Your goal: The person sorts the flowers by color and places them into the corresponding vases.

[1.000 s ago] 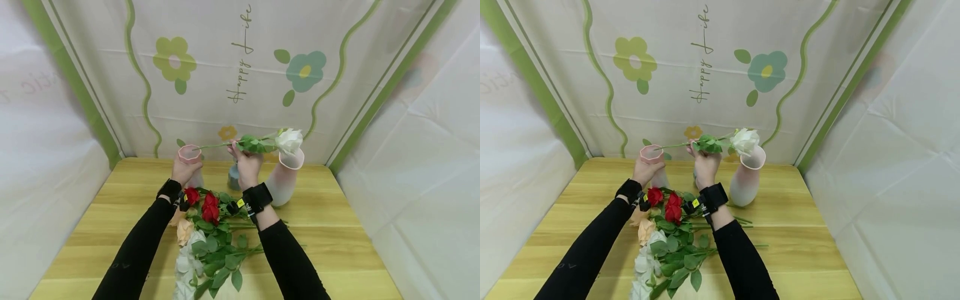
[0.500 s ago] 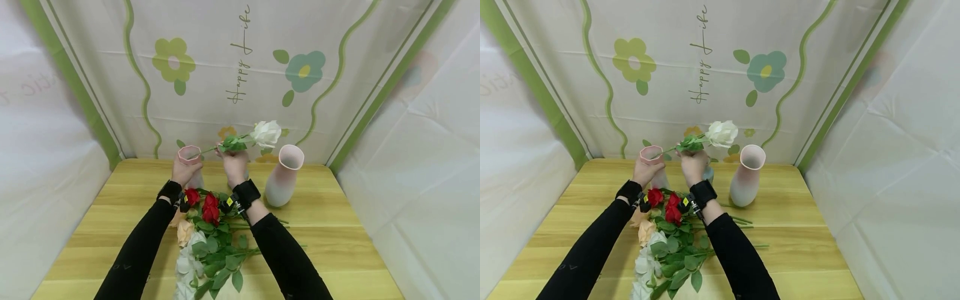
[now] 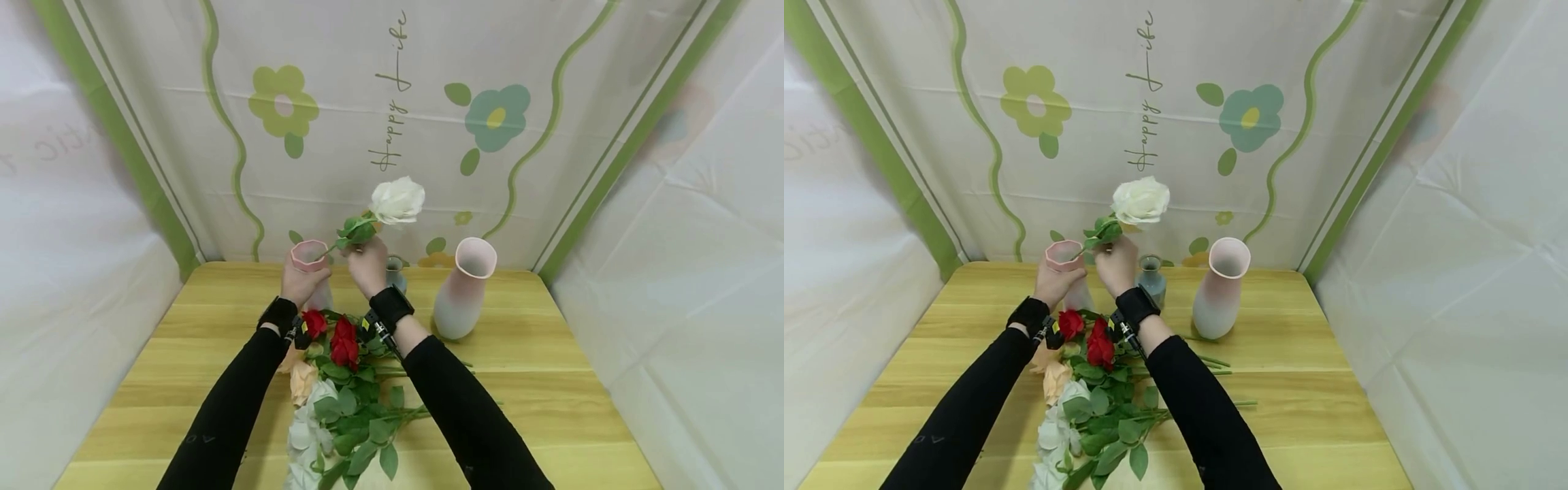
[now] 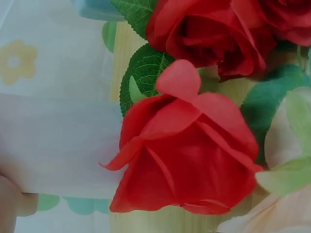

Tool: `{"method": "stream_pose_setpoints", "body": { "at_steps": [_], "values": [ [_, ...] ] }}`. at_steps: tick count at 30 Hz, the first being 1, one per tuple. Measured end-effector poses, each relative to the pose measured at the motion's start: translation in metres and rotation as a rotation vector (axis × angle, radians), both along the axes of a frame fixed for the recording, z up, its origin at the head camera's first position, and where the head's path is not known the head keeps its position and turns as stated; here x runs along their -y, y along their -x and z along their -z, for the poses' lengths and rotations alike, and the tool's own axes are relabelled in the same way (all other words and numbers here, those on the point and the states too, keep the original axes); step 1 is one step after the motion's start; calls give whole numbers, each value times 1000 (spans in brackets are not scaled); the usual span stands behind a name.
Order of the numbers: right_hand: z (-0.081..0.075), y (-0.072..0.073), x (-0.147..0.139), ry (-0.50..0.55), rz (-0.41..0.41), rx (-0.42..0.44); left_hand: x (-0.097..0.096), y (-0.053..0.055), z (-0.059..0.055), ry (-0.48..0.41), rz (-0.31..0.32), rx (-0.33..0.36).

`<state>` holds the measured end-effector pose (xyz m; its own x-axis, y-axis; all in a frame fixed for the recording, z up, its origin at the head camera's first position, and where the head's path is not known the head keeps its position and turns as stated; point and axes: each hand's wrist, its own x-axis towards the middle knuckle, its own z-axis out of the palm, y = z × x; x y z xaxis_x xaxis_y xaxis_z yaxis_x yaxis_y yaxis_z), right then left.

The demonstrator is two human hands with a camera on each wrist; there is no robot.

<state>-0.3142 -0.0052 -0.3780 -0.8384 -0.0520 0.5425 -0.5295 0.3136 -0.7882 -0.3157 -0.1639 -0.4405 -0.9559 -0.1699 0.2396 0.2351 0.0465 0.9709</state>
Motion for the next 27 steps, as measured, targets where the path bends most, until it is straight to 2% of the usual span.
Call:
{"method": "stream_pose_setpoints", "body": {
  "at_steps": [3, 5, 9, 11, 14, 16, 19, 23, 27],
  "values": [
    [0, 5, 6, -178, 2, -21, 0, 0, 2, -6, 4, -3],
    [0, 9, 12, -289, -12, -46, 1, 2, 4, -3, 12, -33],
    [-2, 15, 24, -463, -28, -85, 3, 12, 9, 4, 45, -149],
    [-2, 17, 28, -499, -43, -52, 4, 15, 11, -2, 57, -199],
    [0, 20, 30, -518, -60, 9, 3, 17, 14, -14, 77, -228],
    [1, 21, 27, -486, -70, 50, 2, 16, 13, -26, 80, -217],
    [4, 21, 21, -405, -87, 109, 2, 13, 9, 2, 70, -175],
    [11, 18, 8, -341, -110, 148, 2, 9, 4, 17, 47, -102],
    [17, 12, -7, -312, -141, 145, 3, 7, 1, 19, 26, -62]
  ]
}}
